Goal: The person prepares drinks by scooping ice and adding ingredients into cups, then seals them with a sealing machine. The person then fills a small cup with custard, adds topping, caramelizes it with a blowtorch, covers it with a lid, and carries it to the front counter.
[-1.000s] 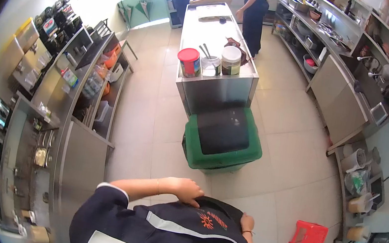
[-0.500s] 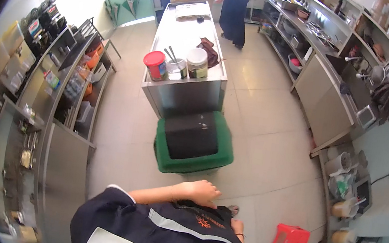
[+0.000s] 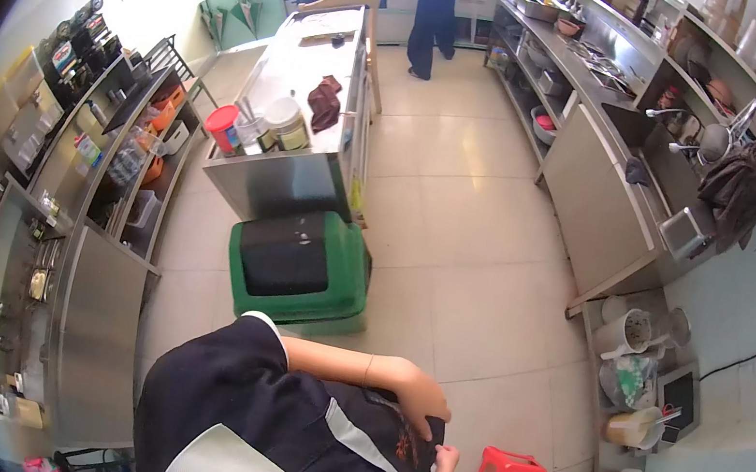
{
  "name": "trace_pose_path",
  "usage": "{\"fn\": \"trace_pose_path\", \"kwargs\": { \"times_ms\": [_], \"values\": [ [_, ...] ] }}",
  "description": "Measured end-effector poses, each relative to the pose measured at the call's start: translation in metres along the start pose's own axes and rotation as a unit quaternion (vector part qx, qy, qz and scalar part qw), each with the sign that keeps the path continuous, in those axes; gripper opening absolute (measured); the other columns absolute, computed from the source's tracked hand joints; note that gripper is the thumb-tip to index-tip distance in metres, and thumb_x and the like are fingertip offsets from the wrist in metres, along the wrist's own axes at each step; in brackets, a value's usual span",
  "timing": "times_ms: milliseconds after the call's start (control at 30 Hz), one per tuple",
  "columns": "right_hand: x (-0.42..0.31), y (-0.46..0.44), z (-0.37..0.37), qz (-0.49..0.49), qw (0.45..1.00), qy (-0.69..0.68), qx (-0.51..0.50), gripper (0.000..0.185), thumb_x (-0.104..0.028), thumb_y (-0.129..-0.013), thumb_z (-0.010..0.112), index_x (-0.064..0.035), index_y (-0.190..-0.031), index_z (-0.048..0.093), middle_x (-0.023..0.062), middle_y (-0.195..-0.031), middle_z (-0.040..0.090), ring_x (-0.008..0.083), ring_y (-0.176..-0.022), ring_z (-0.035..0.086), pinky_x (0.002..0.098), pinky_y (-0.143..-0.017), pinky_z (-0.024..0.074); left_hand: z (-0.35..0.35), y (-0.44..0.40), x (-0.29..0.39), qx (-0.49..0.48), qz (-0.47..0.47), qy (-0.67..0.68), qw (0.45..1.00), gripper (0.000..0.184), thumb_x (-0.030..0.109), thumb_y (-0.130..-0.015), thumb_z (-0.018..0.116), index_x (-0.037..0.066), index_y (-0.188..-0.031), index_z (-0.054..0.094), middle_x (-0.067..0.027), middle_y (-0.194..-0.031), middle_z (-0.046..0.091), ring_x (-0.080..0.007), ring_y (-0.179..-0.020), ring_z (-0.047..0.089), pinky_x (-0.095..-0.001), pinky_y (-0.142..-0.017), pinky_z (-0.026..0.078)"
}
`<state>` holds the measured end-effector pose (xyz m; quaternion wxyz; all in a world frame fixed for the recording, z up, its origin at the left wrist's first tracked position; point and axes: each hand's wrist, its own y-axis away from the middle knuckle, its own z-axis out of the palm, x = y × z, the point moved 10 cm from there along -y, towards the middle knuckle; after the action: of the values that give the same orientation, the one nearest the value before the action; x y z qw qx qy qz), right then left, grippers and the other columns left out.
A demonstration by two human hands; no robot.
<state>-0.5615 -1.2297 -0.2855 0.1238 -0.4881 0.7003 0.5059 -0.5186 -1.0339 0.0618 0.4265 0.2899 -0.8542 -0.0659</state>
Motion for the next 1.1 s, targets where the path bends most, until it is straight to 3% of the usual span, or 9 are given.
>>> {"fn": "trace_pose_path", "kwargs": {
  "times_ms": [200, 433, 500, 533, 633, 733, 900, 1033, 1100],
  "values": [
    [0.018, -0.034, -0.049, 0.054, 0.998, -0.042, -0.005, 0.016, -0.011, -0.069, 0.067, 0.0014, -0.078, 0.063, 0.0079, -0.063, 0.060, 0.0176, -0.055, 0.056, 0.0338, -0.050, 0.0457, -0.059, -0.070, -0.068, 0.020, -0.149, -0.042, 0.988, 0.053, 0.045, -0.077, 0.057, -0.002, -0.101, 0.058, -0.0210, -0.094, 0.061, -0.0377, -0.091, 0.057, -0.0440, -0.077, 0.046],
    [0.048, -0.084, -0.193, 0.128, 0.982, -0.100, 0.095, 0.015, -0.011, -0.070, 0.067, 0.0013, -0.078, 0.063, 0.0074, -0.063, 0.059, 0.0171, -0.054, 0.055, 0.0333, -0.049, 0.0451, -0.101, -0.210, -0.044, -0.009, -0.030, -0.125, 0.992, 0.050, 0.045, -0.076, 0.059, -0.001, -0.096, 0.058, -0.0186, -0.089, 0.062, -0.0351, -0.087, 0.059, -0.0435, -0.075, 0.046],
    [0.052, -0.096, -0.231, 0.136, 0.976, -0.119, 0.126, 0.015, -0.011, -0.070, 0.067, 0.0013, -0.078, 0.063, 0.0072, -0.063, 0.059, 0.0169, -0.053, 0.055, 0.0332, -0.049, 0.0449, -0.117, -0.239, -0.005, -0.007, 0.087, -0.158, 0.984, 0.049, 0.046, -0.074, 0.061, 0.000, -0.092, 0.059, -0.0181, -0.087, 0.062, -0.0344, -0.087, 0.059, -0.0441, -0.076, 0.046],
    [0.050, -0.095, -0.247, 0.140, 0.972, -0.127, 0.138, 0.015, -0.011, -0.070, 0.067, 0.0013, -0.078, 0.063, 0.0071, -0.062, 0.059, 0.0169, -0.053, 0.055, 0.0331, -0.049, 0.0448, -0.120, -0.258, -0.005, -0.012, 0.092, -0.157, 0.983, 0.049, 0.046, -0.074, 0.061, 0.000, -0.092, 0.059, -0.0181, -0.087, 0.062, -0.0344, -0.087, 0.059, -0.0441, -0.076, 0.046],
    [0.050, -0.099, -0.283, 0.149, 0.963, -0.156, 0.162, 0.015, -0.011, -0.070, 0.066, 0.0013, -0.078, 0.063, 0.0069, -0.062, 0.059, 0.0166, -0.053, 0.054, 0.0329, -0.049, 0.0445, -0.102, -0.292, 0.000, -0.097, 0.121, -0.196, 0.968, 0.050, 0.048, -0.071, 0.062, 0.002, -0.091, 0.060, -0.0178, -0.087, 0.062, -0.0346, -0.087, 0.059, -0.0446, -0.077, 0.045],
    [0.048, -0.109, -0.300, 0.154, 0.959, -0.173, 0.166, 0.015, -0.011, -0.071, 0.066, 0.0012, -0.077, 0.063, 0.0066, -0.062, 0.059, 0.0164, -0.052, 0.054, 0.0327, -0.048, 0.0443, -0.128, -0.314, 0.005, -0.066, 0.132, -0.215, 0.965, 0.051, 0.049, -0.070, 0.062, 0.002, -0.090, 0.061, -0.0171, -0.087, 0.063, -0.0331, -0.087, 0.060, -0.0431, -0.076, 0.045],
    [0.054, -0.145, -0.311, 0.153, 0.968, -0.160, 0.117, 0.014, -0.012, -0.071, 0.066, 0.0012, -0.077, 0.063, 0.0062, -0.061, 0.058, 0.0161, -0.052, 0.053, 0.0324, -0.048, 0.0438, -0.097, -0.372, -0.019, -0.217, 0.053, -0.165, 0.961, 0.050, 0.048, -0.071, 0.062, 0.002, -0.091, 0.063, -0.0180, -0.088, 0.064, -0.0332, -0.087, 0.060, -0.0452, -0.077, 0.044],
    [0.060, -0.188, -0.331, 0.142, 0.979, -0.129, 0.064, 0.014, -0.012, -0.071, 0.066, 0.0011, -0.077, 0.063, 0.0059, -0.061, 0.058, 0.0158, -0.051, 0.053, 0.0322, -0.047, 0.0435, -0.123, -0.420, -0.002, -0.190, 0.052, -0.137, 0.971, 0.049, 0.046, -0.071, 0.063, 0.001, -0.092, 0.062, -0.0188, -0.088, 0.064, -0.0339, -0.087, 0.060, -0.0449, -0.077, 0.045],
    [0.063, -0.206, -0.346, 0.134, 0.984, -0.112, 0.046, 0.014, -0.012, -0.071, 0.066, 0.0011, -0.077, 0.063, 0.0057, -0.061, 0.058, 0.0156, -0.051, 0.053, 0.0321, -0.047, 0.0433, -0.157, -0.439, 0.017, -0.124, 0.053, -0.158, 0.978, 0.047, 0.043, -0.072, 0.063, 0.000, -0.092, 0.061, -0.0186, -0.086, 0.063, -0.0335, -0.085, 0.060, -0.0432, -0.076, 0.045]
  ]
}}
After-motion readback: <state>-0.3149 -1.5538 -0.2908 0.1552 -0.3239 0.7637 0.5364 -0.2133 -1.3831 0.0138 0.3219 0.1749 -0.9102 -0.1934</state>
